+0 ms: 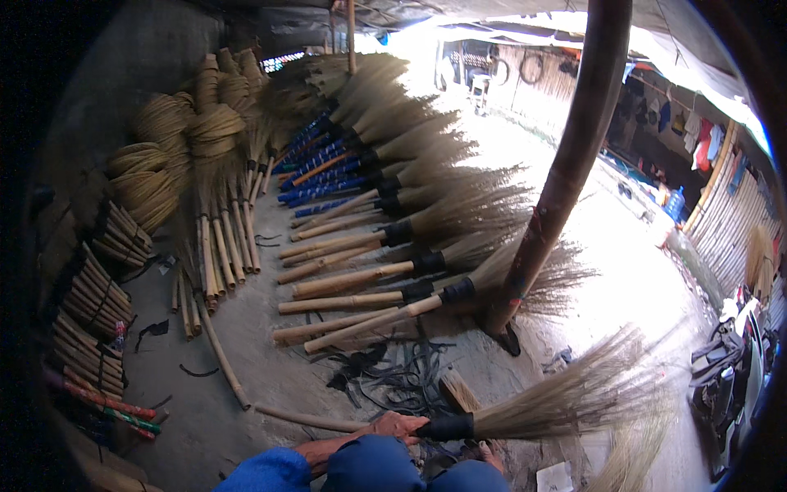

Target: The person wraps a black rubber strip around the junction of a broom head and handle, using a hammer to secure it. They then tie a blue string around the wrapped area to complete the assembly.

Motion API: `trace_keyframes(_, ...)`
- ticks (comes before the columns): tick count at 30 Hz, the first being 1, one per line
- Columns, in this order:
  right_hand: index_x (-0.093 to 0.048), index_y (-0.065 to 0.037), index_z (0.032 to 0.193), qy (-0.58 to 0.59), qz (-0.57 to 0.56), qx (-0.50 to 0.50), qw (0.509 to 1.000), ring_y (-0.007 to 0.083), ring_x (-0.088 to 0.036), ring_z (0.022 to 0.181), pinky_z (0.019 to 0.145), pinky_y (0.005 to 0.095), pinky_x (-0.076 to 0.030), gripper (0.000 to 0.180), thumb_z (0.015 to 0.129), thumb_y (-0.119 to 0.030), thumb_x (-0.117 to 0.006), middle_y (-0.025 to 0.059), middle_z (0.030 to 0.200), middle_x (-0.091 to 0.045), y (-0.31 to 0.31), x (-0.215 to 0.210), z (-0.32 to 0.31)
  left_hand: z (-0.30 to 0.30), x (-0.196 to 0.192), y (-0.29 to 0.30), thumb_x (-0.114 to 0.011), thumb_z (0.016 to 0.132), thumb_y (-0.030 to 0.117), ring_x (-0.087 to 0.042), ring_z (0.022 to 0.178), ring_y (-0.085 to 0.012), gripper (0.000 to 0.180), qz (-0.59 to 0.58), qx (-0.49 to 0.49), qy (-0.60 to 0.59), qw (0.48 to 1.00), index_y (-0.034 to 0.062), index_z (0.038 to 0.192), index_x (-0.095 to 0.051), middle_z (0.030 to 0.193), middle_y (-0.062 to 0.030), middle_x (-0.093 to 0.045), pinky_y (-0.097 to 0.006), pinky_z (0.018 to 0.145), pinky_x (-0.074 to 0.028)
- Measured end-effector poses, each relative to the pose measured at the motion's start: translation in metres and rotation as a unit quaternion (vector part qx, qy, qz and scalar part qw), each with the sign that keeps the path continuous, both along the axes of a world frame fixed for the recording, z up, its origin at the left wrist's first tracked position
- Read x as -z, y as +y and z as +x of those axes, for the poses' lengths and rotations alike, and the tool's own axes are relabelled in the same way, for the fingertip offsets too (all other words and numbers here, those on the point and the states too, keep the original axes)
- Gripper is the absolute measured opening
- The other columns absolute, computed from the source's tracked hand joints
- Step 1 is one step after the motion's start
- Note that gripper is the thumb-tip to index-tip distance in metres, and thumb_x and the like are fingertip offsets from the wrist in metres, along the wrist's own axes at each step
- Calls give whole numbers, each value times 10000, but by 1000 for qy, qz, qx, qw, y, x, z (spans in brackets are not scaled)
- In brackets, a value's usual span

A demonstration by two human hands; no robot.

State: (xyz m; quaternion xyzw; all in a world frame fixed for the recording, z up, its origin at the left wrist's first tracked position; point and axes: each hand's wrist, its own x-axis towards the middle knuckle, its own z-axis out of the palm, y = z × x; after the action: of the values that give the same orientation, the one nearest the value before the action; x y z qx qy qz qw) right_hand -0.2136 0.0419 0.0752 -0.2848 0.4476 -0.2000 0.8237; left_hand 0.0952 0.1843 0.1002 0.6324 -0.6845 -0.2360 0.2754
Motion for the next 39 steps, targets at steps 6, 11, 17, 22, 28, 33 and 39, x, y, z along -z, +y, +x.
trace_keyframes(6, -693, -130, 1424, -233, -174, 20, 957, 247, -662, 1356, 1163, 544, -494, 503, 1074, -490, -720, 101, 1460, -723, 11, -85, 68, 13, -75, -7, -859, 766, 197, -772, 877, -318, 764, -187, -43, -139, 971, 142, 1497, -643, 1062, -78, -769, -446, 773, -605)
trace_keyframes(11, -652, -114, 1508, -357, -193, 77, 911, 280, -626, 1431, 1244, 552, -428, 591, 1057, -485, -744, 88, 1500, -713, -25, -154, 55, 42, -113, 26, -871, 791, 219, -793, 967, -290, 667, -245, -148, -141, 948, 163, 1426, -672, 1096, -67, -789, -420, 853, -571)
trace_keyframes(17, -330, -67, 1750, -394, -332, -37, 856, 352, -450, 1601, 1365, 537, -282, 948, 1042, -551, -734, 215, 1723, -456, -49, -234, 44, 69, -68, 112, -872, 786, 243, -781, 1009, -295, 481, -118, -278, -120, 946, 161, 1235, -722, 1101, -65, -786, -441, 867, -556)
trace_keyframes(22, -462, -61, 1692, -392, -336, 12, 856, 398, -512, 1549, 1333, 520, -351, 756, 1085, -432, -715, 224, 1607, -588, -29, -293, 87, 33, -35, 129, -889, 788, 203, -755, 975, -338, 426, -198, -370, -94, 903, 161, 1175, -715, 1030, -72, -756, -487, 827, -547)
trace_keyframes(28, -414, 50, 1659, -329, -437, -130, 827, 400, -593, 1473, 1287, 525, -433, 840, 1105, -534, -653, 303, 1592, -577, 9, -378, 148, 17, -19, 164, -854, 832, 165, -760, 956, -367, 365, -180, -439, -10, 880, 155, 1171, -719, 1009, -109, -762, -500, 834, -556)
trace_keyframes(33, -441, 33, 1627, -303, -502, -289, 757, 316, -709, 1232, 1064, 440, -597, 782, 1006, -253, -821, 227, 1431, -670, 58, -436, 235, -11, 12, 154, -821, 909, 215, -760, 894, -420, 319, -105, -498, 212, 835, 29, 1123, -674, 943, -202, -748, -485, 791, -583)
trace_keyframes(39, -337, -27, 1733, -86, -732, -362, 570, 474, -462, 1558, 1304, 594, -408, 932, 1095, -664, -570, 322, 1686, -437, 87, -423, 268, -2, 27, 170, -799, 923, 111, -663, 808, -172, 218, -193, -557, 246, 769, 21, 1085, -685, 907, -61, -685, -368, 749, -553)
